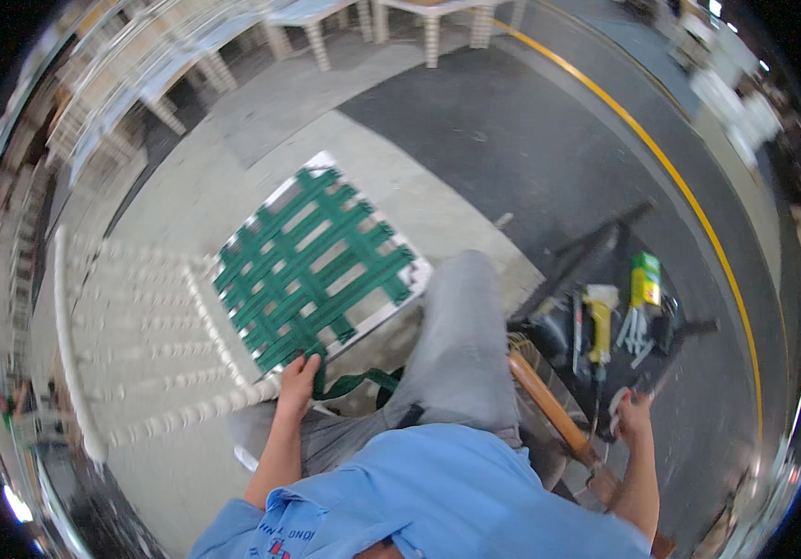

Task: The person weaves green plastic webbing into the seat of a white wooden chair, using a staple gun to secure the webbing at intervals. The person repeatedly threads the webbing through the existing weave and staples it in place, gradually completing the chair seat.

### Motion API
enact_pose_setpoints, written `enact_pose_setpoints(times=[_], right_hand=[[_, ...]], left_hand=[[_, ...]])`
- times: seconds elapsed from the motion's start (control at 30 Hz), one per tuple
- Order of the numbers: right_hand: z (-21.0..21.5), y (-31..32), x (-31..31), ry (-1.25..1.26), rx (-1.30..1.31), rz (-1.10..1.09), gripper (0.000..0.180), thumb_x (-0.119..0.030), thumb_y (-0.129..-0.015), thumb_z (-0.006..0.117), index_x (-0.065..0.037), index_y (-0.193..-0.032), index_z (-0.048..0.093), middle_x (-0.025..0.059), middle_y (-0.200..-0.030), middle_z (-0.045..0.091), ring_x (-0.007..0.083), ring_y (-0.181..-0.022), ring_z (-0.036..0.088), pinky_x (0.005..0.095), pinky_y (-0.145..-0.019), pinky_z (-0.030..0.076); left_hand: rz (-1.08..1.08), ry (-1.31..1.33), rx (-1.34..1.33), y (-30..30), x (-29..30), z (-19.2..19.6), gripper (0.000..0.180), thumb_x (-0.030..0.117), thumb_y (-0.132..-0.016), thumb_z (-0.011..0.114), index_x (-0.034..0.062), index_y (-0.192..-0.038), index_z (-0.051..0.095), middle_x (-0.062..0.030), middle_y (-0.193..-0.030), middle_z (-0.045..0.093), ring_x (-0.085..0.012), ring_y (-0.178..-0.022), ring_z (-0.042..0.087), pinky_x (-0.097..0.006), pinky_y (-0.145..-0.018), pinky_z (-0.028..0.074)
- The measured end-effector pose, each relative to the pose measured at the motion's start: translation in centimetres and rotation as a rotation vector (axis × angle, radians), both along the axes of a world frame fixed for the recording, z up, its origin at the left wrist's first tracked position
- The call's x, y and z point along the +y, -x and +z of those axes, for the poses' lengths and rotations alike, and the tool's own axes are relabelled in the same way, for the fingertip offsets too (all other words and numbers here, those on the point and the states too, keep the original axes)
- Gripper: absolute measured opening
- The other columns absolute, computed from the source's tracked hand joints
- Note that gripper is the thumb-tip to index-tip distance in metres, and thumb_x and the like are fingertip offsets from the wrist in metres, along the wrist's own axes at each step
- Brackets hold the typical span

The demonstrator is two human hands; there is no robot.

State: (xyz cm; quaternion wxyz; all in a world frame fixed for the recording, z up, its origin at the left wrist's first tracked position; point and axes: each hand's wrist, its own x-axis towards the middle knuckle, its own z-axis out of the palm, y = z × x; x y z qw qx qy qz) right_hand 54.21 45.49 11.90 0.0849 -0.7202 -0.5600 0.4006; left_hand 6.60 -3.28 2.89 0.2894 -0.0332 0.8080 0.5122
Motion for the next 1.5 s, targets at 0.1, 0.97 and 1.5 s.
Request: enact_pose_setpoints(times=[0.1, 0.97, 1.5], right_hand=[[3.1, 2.5, -3.0, 0.12, 0.191, -0.075, 0.061, -0.012, -0.091, 0.068, -0.004, -0.146, 0.044, 0.0068, -0.092, 0.064, 0.0125, -0.063, 0.06, 0.0275, -0.047, 0.043], [-3.8, 48.3, -23.4, -0.9, 0.254, 2.501, 0.047, -0.051, -0.083, 0.075, -0.023, -0.117, 0.064, 0.0096, -0.098, 0.066, 0.0287, -0.093, 0.068, 0.0464, -0.084, 0.045], [4.5, 39.3, -13.3, -0.484, 0.205, 1.422, 0.062, -0.046, -0.082, 0.083, -0.012, -0.128, 0.06, 0.0161, -0.1, 0.073, 0.0381, -0.09, 0.071, 0.0446, -0.077, 0.055]], left_hand=[[0.154, -0.103, 0.108, -2.3, -0.7, 0.7, 0.032, 0.027, -0.101, 0.066, -0.0011, -0.116, 0.07, -0.0014, -0.101, 0.07, -0.01, -0.089, 0.059, -0.027, -0.083, 0.048], [0.392, -0.758, -0.315, 0.0, -2.6, 2.3, 0.019, 0.019, -0.102, 0.065, 0.0013, -0.107, 0.07, -0.0041, -0.086, 0.071, -0.0118, -0.072, 0.067, -0.027, -0.063, 0.055], [0.375, -0.873, -0.147, -0.6, -2.6, 3.9, 0.021, 0.012, -0.103, 0.059, 0.0022, -0.12, 0.062, -0.0125, -0.1, 0.073, -0.0203, -0.083, 0.071, -0.037, -0.072, 0.062]])
